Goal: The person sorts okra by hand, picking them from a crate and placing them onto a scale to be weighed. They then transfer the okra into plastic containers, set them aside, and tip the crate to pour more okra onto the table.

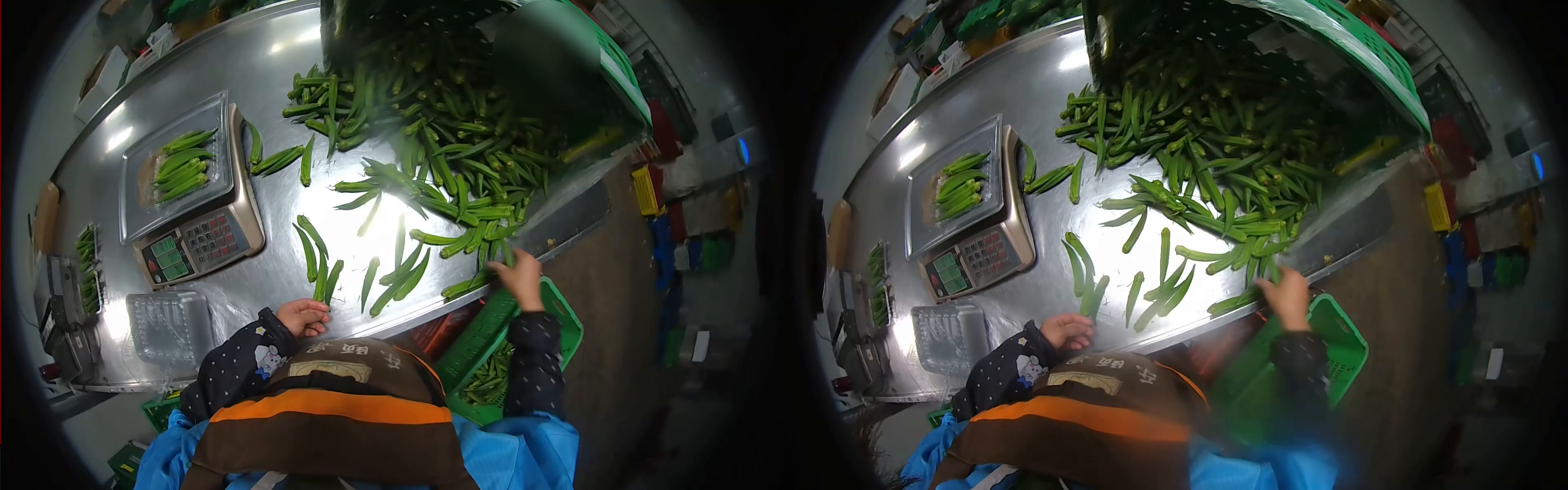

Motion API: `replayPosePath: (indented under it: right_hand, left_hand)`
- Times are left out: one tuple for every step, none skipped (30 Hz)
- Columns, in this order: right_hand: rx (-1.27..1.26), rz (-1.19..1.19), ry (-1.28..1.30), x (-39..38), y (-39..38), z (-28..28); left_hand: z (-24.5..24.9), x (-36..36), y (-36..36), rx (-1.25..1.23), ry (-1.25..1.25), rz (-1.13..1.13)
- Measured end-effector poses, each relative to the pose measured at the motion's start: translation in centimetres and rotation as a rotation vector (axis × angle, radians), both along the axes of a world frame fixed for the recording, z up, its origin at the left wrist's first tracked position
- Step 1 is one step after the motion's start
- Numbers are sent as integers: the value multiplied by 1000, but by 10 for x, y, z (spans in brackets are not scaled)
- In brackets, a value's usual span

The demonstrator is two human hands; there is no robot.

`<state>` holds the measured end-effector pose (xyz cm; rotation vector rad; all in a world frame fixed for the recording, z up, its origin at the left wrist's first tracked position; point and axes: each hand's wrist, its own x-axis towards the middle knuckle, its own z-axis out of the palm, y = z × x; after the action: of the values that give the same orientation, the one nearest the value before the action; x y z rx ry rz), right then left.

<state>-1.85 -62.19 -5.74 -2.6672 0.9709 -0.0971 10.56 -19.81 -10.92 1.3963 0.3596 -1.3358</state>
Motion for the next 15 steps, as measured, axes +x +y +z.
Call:
replayPosePath:
  right_hand:
    - [-17,-14,46,19,15,-7]
    - [-17,-37,97,33,25,-12]
    - [-18,-57,149,42,30,-16]
    - [-32,-54,157,46,26,-27]
    - [-31,-54,155,45,23,-29]
    - [19,-8,96,43,20,-27]
    - [69,39,36,43,18,-26]
    - [66,44,35,47,16,-25]
    - [159,57,-96,53,19,-14]
    - [253,70,-227,60,20,-8]
    - [254,77,-228,70,19,-8]
    - [208,45,-265,85,17,-8]
    - [161,14,-305,100,17,-5]
    - [75,-3,-308,110,21,-3]
    - [77,2,-314,116,23,-5]
  left_hand:
    - [1,1,1,-21,-29,-17]
    - [1,3,2,-44,-59,-32]
    - [0,4,5,-43,-66,-34]
    - [-1,3,11,-58,-68,-13]
    - [-3,2,16,-74,-67,9]
    - [-3,0,21,-73,-67,10]
    - [-3,-2,25,-55,-59,35]
    - [-3,-3,27,-41,-52,63]
    - [-5,-5,29,-44,-52,70]
    - [-7,-7,31,-28,-35,89]
    - [-8,-9,33,-9,-19,107]
    - [-5,-9,33,-7,-23,112]
    - [-1,-8,29,3,-18,113]
    - [2,-8,27,13,-14,114]
    - [2,-8,27,14,-20,119]
